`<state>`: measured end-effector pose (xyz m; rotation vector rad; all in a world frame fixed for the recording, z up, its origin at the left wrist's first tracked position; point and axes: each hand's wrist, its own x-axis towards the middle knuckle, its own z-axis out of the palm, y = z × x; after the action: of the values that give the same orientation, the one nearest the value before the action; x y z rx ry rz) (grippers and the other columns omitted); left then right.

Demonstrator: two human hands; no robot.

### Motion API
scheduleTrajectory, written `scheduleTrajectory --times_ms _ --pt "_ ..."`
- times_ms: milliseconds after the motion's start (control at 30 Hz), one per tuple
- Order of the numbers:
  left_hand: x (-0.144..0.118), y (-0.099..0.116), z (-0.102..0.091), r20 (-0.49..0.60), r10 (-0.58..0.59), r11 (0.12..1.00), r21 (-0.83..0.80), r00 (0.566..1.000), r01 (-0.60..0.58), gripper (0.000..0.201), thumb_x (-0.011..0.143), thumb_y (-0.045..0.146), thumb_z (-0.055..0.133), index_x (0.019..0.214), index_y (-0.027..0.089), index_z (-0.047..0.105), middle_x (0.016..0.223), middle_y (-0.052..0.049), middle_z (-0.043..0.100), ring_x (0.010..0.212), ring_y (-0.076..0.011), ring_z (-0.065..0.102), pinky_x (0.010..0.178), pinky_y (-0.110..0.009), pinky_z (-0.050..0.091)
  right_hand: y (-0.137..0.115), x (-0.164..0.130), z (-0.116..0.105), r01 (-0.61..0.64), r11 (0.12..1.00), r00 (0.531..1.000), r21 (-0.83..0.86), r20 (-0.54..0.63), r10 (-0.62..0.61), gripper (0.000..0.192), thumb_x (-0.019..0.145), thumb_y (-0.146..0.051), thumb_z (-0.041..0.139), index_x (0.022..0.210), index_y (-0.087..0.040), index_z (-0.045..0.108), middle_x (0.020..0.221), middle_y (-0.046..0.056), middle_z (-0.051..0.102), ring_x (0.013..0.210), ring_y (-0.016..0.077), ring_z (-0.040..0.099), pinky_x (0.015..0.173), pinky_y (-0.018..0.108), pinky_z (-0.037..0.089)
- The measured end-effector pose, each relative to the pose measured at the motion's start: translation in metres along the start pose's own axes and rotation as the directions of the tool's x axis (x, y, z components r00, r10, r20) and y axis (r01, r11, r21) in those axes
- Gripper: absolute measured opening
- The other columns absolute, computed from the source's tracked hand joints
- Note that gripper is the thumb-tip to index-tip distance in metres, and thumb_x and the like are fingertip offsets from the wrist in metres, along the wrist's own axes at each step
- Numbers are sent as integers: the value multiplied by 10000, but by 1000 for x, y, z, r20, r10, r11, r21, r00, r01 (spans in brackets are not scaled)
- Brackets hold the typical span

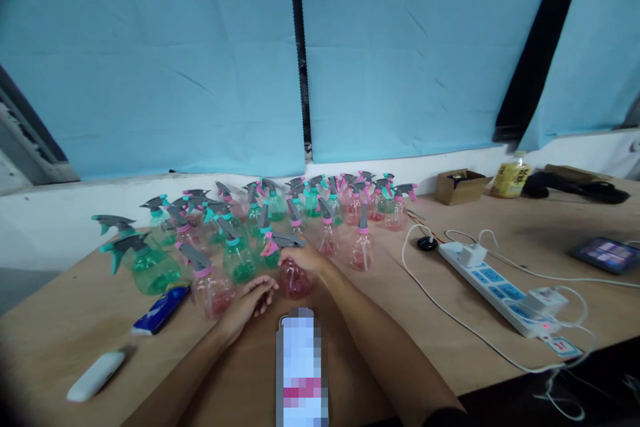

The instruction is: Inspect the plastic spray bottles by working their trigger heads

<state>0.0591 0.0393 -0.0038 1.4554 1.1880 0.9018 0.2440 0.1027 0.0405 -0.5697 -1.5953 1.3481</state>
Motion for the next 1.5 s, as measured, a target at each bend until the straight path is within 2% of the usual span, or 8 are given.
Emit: scheduleTrajectory --times_ms 200,433,667,967,1100,1200,1400,1500 --pt "0 -1 -1 8 0 1000 0 1000 0 322 832 480 525 860 174 623 611 49 541 448 -76 440 435 -188 230 3 -1 3 14 997 1000 72 -25 -12 186 594 -168 536 695 -190 689 677 -8 652 613 130 558 591 239 443" --pt "-2 3 0 12 1 1000 12 1000 -1 305 841 465 525 852 175 621 614 52 537 455 -73 436 444 -189 233 -4 -3 4 35 999 999 7 -26 -34 194 596 -184 538 711 -195 694 634 -14 633 609 136 548 567 240 424" --pt "-3 4 1 5 -7 1000 14 1000 7 313 844 476 516 849 181 620 614 50 542 457 -77 439 443 -191 238 -2 -3 6 51 998 997 46 -53 -48 116 585 -175 539 628 -193 645 659 -9 638 612 129 554 575 234 421" --pt "-4 7 2 6 -15 1000 19 1000 15 317 826 480 523 834 178 620 601 51 534 446 -72 426 443 -187 224 7 -4 5 -42 999 986 25 -158 46 143 570 -179 561 661 -199 669 585 -22 609 573 130 521 558 242 402" --pt "-4 6 2 0 -17 1000 17 1000 17 314 820 481 529 842 183 624 599 47 539 454 -78 430 442 -190 221 3 -4 8 21 995 993 99 -118 -9 157 573 -175 550 666 -195 675 618 -19 614 593 129 543 566 238 408" --pt "-3 4 2 5 -12 1000 22 1000 12 324 822 490 528 842 182 627 602 44 541 456 -81 433 440 -194 227 2 -4 9 20 996 994 90 -104 -10 151 583 -179 549 665 -190 676 627 -15 618 596 127 544 569 236 414" --pt "0 0 -1 27 3 999 47 1000 -5 345 834 519 523 834 189 622 613 45 543 461 -88 439 446 -197 249 12 -14 -8 -60 997 976 -39 -212 50 72 625 -191 590 665 -194 651 601 -24 599 631 140 560 600 249 439" --pt "0 -2 -1 35 18 998 62 999 -21 360 842 532 519 838 186 619 615 42 542 473 -96 447 459 -203 271 11 -30 -21 -91 987 944 -133 -326 43 43 667 -217 592 663 -191 626 588 -21 577 594 138 541 587 264 437"
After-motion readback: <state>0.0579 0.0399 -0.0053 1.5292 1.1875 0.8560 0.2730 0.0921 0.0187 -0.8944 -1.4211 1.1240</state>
